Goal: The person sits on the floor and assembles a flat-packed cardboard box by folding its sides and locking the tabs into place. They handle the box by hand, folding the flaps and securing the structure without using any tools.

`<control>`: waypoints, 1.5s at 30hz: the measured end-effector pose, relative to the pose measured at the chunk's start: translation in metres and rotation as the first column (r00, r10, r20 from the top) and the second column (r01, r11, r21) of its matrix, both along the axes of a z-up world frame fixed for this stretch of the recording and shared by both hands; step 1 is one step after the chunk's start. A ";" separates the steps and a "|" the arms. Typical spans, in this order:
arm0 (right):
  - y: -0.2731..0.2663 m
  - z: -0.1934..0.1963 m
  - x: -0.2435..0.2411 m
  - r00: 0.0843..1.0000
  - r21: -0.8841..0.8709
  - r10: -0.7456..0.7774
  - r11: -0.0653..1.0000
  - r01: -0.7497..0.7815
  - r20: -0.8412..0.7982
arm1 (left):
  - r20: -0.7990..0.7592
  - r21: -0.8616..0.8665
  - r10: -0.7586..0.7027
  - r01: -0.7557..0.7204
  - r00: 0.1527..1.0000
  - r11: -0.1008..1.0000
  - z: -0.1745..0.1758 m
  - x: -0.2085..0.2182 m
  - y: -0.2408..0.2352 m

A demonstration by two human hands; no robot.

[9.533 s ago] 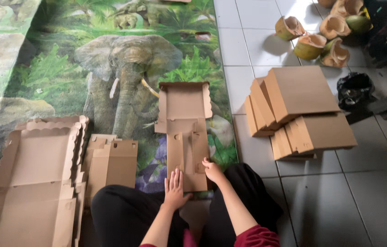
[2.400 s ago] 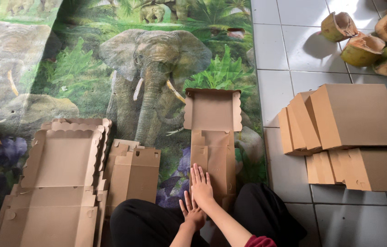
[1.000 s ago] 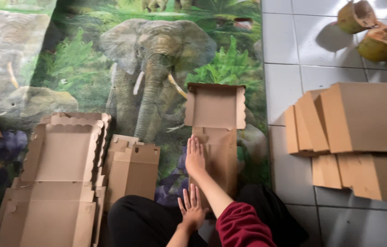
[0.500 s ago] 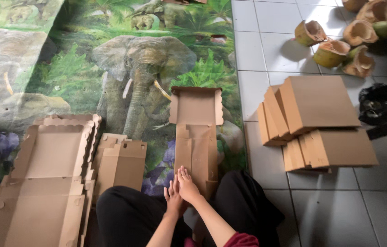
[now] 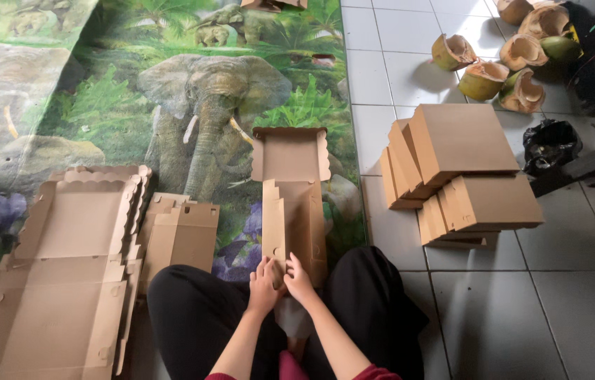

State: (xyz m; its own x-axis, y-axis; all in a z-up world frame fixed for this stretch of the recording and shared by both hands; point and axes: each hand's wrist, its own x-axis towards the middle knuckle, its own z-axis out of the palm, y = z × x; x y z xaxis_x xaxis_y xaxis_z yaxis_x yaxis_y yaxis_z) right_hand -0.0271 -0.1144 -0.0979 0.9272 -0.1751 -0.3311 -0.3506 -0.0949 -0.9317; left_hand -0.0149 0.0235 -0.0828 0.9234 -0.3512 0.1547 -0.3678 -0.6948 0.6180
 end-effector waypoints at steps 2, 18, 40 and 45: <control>0.000 0.025 -0.006 0.999 -0.014 0.045 0.999 -0.044 0.013 | -0.080 -0.052 0.089 -0.093 0.993 0.994 -0.002 0.001 -0.002; 0.011 0.078 -0.032 0.894 -0.384 0.447 0.825 -0.415 -0.005 | -0.732 -0.268 0.300 -0.663 0.612 0.699 -0.001 0.008 0.010; 0.019 0.071 -0.028 0.854 -0.691 0.503 0.570 -0.444 -0.134 | -0.694 -0.380 0.260 -0.648 0.671 0.660 0.023 0.018 0.003; 0.017 0.071 -0.026 0.886 -0.549 0.459 0.725 -0.416 -0.064 | -0.737 -0.441 0.274 -0.747 0.618 0.498 0.005 0.035 0.013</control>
State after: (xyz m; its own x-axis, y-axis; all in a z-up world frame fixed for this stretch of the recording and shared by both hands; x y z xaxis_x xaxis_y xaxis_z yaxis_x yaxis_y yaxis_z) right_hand -0.0535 -0.0970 -0.0265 0.9623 0.1291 -0.2393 -0.0794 -0.7083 -0.7015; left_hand 0.0196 0.0366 -0.0778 0.8709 0.2050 -0.4467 0.4440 0.0616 0.8939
